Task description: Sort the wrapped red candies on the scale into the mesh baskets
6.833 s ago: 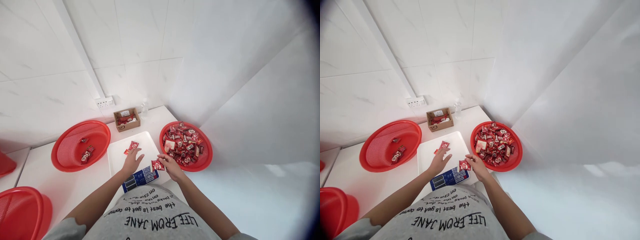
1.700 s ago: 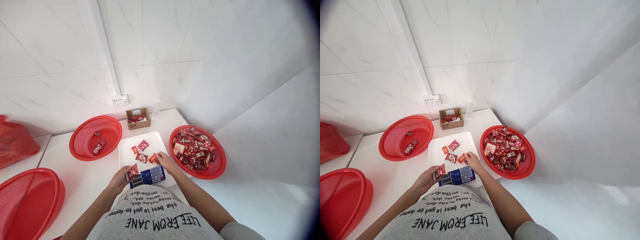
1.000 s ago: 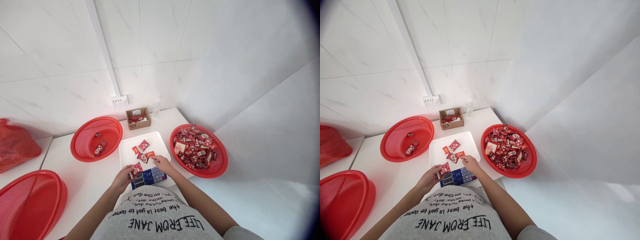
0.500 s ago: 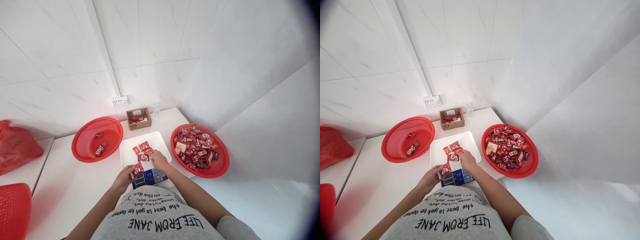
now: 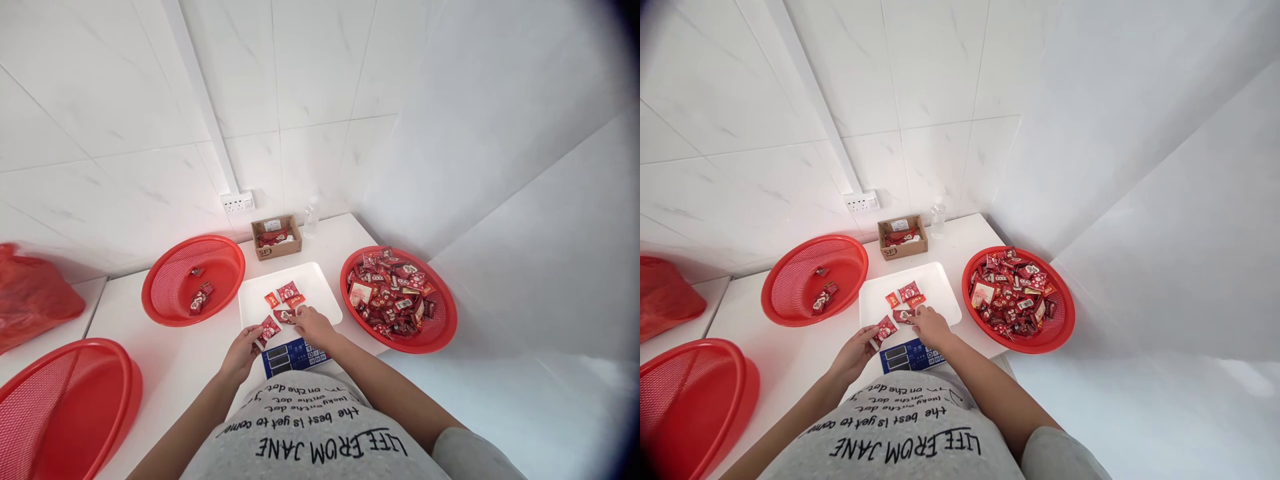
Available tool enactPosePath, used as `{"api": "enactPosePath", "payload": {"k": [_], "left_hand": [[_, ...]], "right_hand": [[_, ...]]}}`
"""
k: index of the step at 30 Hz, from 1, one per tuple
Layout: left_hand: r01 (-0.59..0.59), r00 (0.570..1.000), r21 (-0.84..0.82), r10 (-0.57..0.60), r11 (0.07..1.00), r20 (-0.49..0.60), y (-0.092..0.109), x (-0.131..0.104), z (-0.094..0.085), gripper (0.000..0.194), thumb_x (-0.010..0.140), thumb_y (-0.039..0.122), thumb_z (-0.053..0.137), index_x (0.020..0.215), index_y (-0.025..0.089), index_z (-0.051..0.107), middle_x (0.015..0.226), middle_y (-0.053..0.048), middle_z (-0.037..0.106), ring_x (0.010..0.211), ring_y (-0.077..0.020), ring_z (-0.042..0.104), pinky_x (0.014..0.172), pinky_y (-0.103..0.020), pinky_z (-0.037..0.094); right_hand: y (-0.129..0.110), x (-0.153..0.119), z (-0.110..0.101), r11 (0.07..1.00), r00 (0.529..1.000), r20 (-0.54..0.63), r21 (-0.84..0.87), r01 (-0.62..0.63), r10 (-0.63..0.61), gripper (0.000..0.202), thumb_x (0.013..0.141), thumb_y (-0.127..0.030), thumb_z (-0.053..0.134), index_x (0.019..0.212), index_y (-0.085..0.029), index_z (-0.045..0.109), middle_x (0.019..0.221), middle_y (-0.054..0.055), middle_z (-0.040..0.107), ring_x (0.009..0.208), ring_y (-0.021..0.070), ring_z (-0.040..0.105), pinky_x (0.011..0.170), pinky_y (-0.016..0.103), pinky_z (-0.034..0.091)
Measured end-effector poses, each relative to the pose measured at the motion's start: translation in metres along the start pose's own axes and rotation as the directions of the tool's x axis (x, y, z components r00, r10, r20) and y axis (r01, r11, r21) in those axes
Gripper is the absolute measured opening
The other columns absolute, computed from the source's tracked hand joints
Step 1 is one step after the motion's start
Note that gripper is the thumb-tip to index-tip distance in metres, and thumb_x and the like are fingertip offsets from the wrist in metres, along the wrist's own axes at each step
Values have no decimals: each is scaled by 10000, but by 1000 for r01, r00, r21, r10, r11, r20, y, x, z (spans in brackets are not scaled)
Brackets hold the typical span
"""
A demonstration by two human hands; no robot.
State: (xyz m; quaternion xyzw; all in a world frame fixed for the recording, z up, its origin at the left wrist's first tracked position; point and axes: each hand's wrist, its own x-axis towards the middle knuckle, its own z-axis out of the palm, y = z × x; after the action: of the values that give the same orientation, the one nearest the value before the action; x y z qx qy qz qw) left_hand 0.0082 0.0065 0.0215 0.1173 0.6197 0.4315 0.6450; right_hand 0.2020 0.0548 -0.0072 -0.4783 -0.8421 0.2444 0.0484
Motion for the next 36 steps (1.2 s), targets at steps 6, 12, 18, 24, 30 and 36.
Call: {"api": "enactPosePath", "payload": {"k": [6, 12, 18, 24, 30, 36], "left_hand": [[-40, 999, 15, 41, 999, -25, 7, 2, 2, 64, 762, 140, 580, 760, 173, 525, 730, -17, 635, 629, -91, 589, 675, -236, 479], [-146, 989, 173, 140, 974, 48, 3, 14, 11, 220, 726, 193, 621, 936, 165, 564, 885, -49, 636, 823, -145, 602, 815, -302, 450], [-419, 881, 655, 456, 629, 125, -5, 23, 15, 380, 647, 245, 649, 1022, 196, 605, 1102, -82, 559, 1063, -239, 495, 926, -359, 357], [-443, 874, 652, 459, 615, 161, -5, 20, 14, 319, 598, 217, 682, 916, 229, 655, 956, -58, 570, 877, -222, 540, 896, -361, 376], [-466, 859, 653, 483, 597, 171, -4, 21, 15, 276, 611, 187, 671, 884, 229, 664, 990, -58, 574, 972, -226, 517, 942, -349, 347], [-470, 867, 688, 436, 553, 241, -3, 27, 18, 230, 649, 223, 633, 877, 198, 647, 960, -68, 602, 896, -215, 535, 868, -342, 383]], "right_hand": [[12, -7, -2, 1000, 1000, -6, -27, 5, -5, 307, 859, -273, 411, 1076, -318, 622, 1137, 49, 502, 984, 209, 456, 766, 304, 377], [18, -12, -9, 999, 998, -51, -24, -47, 46, 282, 860, -242, 414, 997, -258, 659, 1124, 54, 528, 1023, 194, 448, 819, 289, 367], [7, -10, -13, 998, 995, -82, -16, -60, 58, 340, 829, -249, 472, 1162, -239, 542, 1203, 62, 507, 1074, 194, 430, 888, 296, 341], [-1, -2, -7, 996, 995, -47, 17, -88, 88, 373, 773, -273, 554, 1138, -201, 526, 1072, 90, 575, 1020, 227, 463, 856, 317, 350], [-2, 0, 6, 941, 969, -61, 257, -218, 241, 359, 759, -92, 471, 1097, -209, 506, 1054, 54, 540, 931, 157, 527, 791, 249, 370], [-3, -1, 10, 872, 944, -53, 402, -277, 325, 343, 747, -140, 519, 1087, -193, 517, 1026, 64, 525, 847, 150, 550, 759, 254, 392]]}}
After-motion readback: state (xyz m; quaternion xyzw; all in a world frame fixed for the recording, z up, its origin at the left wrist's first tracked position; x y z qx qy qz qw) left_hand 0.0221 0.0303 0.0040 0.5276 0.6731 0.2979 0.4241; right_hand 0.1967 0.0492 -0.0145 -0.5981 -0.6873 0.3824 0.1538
